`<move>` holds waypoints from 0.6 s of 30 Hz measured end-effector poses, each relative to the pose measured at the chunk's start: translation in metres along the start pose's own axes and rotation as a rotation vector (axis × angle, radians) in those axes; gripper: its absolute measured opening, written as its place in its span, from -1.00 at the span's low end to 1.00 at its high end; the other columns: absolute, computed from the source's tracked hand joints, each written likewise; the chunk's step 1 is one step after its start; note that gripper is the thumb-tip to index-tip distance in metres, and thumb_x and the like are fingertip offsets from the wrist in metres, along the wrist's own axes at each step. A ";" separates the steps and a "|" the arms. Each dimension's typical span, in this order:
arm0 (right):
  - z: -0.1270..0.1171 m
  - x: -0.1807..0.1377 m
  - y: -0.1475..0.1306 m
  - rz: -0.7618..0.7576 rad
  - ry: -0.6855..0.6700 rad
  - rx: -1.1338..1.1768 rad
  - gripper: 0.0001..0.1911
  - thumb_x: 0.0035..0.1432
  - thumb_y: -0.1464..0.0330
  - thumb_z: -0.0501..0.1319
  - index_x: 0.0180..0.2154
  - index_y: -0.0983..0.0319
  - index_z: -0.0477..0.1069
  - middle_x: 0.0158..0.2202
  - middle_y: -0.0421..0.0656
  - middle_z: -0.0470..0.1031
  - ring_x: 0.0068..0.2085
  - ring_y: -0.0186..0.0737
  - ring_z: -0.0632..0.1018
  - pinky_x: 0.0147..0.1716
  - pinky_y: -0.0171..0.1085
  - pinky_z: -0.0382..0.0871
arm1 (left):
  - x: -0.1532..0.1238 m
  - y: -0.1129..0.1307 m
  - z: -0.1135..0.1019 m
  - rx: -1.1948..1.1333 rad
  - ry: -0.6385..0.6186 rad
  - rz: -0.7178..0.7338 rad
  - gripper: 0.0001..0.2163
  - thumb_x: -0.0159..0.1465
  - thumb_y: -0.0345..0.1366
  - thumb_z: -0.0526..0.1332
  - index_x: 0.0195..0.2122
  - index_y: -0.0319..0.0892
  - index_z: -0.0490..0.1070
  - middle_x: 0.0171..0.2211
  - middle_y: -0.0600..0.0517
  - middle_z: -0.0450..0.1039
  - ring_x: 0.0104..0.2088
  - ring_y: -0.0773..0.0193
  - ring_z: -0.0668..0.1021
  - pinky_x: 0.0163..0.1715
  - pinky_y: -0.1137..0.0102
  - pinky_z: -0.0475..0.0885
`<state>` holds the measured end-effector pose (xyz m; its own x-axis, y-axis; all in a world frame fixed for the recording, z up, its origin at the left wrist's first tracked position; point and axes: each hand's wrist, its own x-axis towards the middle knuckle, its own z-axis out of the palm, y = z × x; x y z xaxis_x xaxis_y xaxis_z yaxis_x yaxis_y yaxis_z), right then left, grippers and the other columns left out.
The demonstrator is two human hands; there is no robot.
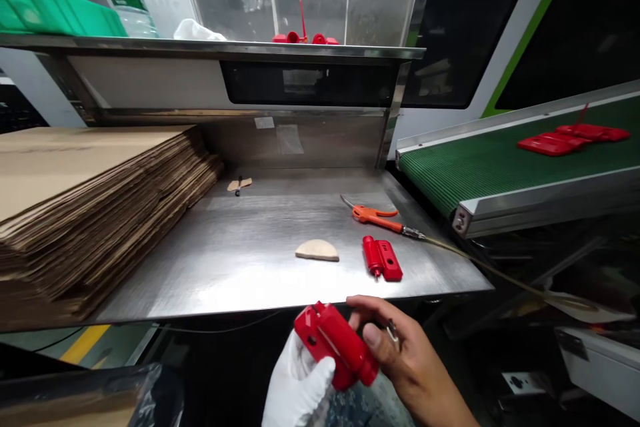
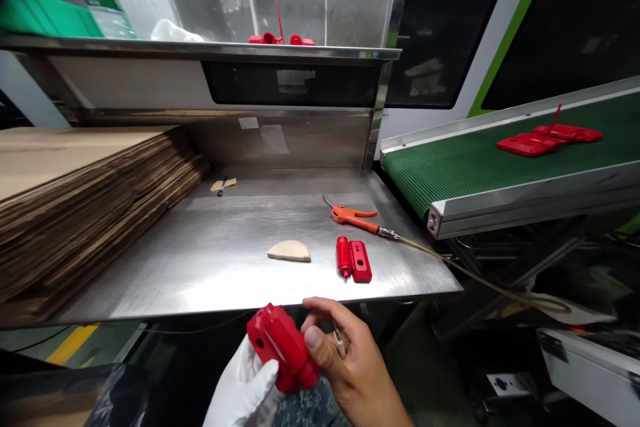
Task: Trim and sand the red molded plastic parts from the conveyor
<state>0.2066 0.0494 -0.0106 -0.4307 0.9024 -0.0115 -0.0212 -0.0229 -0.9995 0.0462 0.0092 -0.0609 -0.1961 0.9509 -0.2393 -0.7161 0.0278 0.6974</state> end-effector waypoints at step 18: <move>0.034 0.000 0.025 -0.094 0.134 0.198 -0.63 -0.05 0.23 0.52 -0.26 0.18 0.44 -0.17 -0.30 0.31 -0.53 -0.59 0.08 -0.52 -0.34 -0.16 | -0.001 0.003 -0.015 -0.179 0.157 -0.032 -0.26 -0.03 -0.23 0.56 0.18 0.17 0.34 -0.17 0.03 0.60 -0.20 0.11 0.66 -0.15 0.27 0.59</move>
<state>0.1753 0.0336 -0.0345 -0.2950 0.9534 0.0640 -0.2372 -0.0082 -0.9714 0.0342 0.0033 -0.0686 -0.2629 0.8905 -0.3712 -0.8281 -0.0109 0.5604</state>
